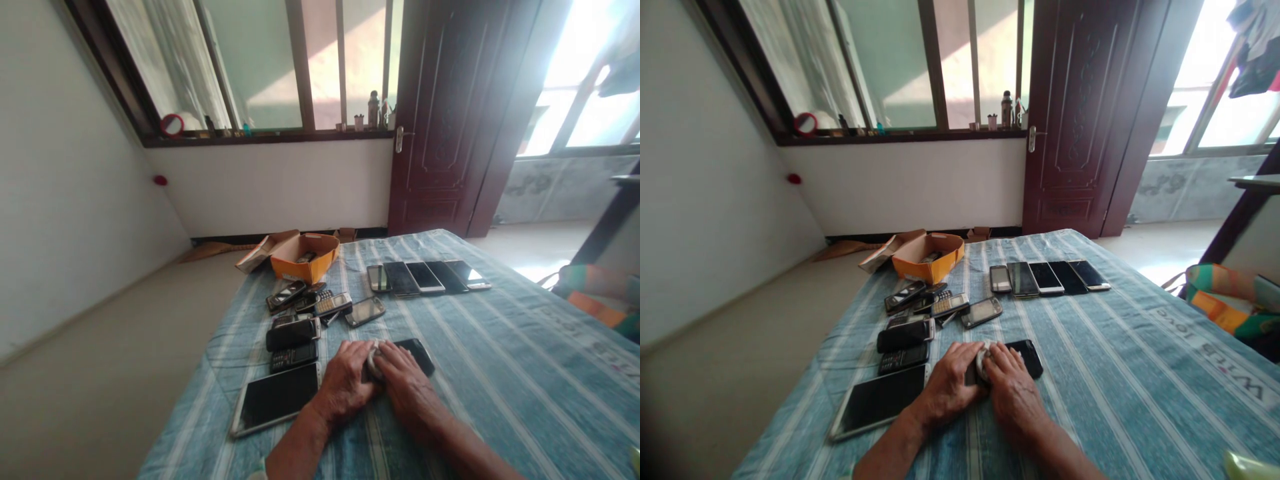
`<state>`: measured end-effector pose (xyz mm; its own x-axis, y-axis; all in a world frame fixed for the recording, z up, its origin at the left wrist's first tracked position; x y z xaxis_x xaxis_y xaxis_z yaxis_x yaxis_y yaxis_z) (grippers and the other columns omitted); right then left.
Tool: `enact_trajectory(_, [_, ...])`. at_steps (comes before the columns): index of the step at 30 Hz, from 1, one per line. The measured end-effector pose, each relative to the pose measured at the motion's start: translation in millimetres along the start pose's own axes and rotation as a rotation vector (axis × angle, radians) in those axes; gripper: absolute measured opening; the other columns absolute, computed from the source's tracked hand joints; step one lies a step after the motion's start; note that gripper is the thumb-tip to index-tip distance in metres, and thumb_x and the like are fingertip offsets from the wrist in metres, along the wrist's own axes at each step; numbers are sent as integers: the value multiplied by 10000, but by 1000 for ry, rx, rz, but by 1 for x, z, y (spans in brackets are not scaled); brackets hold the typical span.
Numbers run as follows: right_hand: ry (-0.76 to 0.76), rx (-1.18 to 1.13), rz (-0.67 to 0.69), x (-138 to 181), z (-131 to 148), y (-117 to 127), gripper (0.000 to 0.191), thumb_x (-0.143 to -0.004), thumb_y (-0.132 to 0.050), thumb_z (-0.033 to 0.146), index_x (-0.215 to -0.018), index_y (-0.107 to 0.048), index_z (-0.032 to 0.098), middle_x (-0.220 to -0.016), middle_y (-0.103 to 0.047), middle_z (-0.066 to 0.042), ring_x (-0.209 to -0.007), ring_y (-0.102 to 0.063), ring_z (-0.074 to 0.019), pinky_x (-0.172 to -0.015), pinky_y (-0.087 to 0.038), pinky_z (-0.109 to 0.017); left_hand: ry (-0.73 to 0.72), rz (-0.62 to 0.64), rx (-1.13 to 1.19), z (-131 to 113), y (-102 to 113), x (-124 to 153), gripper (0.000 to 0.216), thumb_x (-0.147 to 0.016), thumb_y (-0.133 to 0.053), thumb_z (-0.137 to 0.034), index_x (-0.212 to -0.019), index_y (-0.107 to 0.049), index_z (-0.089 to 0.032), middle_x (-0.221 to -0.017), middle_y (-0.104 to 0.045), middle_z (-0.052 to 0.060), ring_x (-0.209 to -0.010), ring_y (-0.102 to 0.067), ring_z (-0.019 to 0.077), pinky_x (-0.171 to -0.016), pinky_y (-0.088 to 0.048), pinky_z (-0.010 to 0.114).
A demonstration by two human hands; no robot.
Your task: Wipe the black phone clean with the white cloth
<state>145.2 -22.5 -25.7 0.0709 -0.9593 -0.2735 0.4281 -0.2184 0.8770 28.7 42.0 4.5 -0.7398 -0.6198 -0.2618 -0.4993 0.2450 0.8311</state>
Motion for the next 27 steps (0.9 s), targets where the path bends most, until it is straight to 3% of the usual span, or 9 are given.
enact_trajectory(6, [128,-133,87,-1,18,17,451,-863,-387,144,-1274,-567,195,-1413,-465,-88,-1350,-346,-204,-1132,-228,-434,-6,0,-8,6,-4,0,541,-632,-629,-138,-1168,-560,-134,-1138,-627,92,-1007,-520,253,-917,-448,381])
enact_trajectory(12, [160,-230,110,-1,17,22,638,-689,-383,26,-1267,-572,218,-1402,-477,-71,-1327,-379,-197,-1132,-211,-427,15,25,-6,2,0,1,429,-655,-678,-200,-1074,-590,-172,-1056,-633,58,-963,-510,242,-850,-456,356])
enact_trajectory(16, [185,-284,54,-3,16,21,502,-766,-385,29,-1144,-648,228,-1245,-600,-83,-1233,-480,-199,-1088,-291,-407,23,36,-39,2,-1,1,333,-675,-682,-229,-994,-597,-185,-982,-623,42,-919,-503,234,-784,-448,330])
enact_trajectory(21, [222,-355,-51,-6,11,16,408,-860,-383,45,-1071,-673,238,-1200,-622,-79,-1157,-530,-186,-1014,-365,-362,17,48,-64,3,-2,1,307,-704,-694,-293,-973,-606,-173,-980,-613,52,-908,-498,236,-789,-442,336])
enact_trajectory(27, [207,-137,-155,-9,11,14,197,-868,-526,100,-862,-673,231,-979,-684,-25,-1038,-542,-202,-925,-341,-356,22,64,-43,2,-2,1,319,-718,-696,-303,-1004,-621,-183,-1030,-612,53,-944,-500,236,-826,-446,342])
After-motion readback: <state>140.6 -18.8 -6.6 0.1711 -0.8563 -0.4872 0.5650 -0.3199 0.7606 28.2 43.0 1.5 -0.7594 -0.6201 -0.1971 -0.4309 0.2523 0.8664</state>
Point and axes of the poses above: each hand's wrist, its own x-axis away from the middle knuckle, its own y-axis out of the back of the hand, z = x × y, the point moved 4 cm from there along -x, towards the middle knuckle
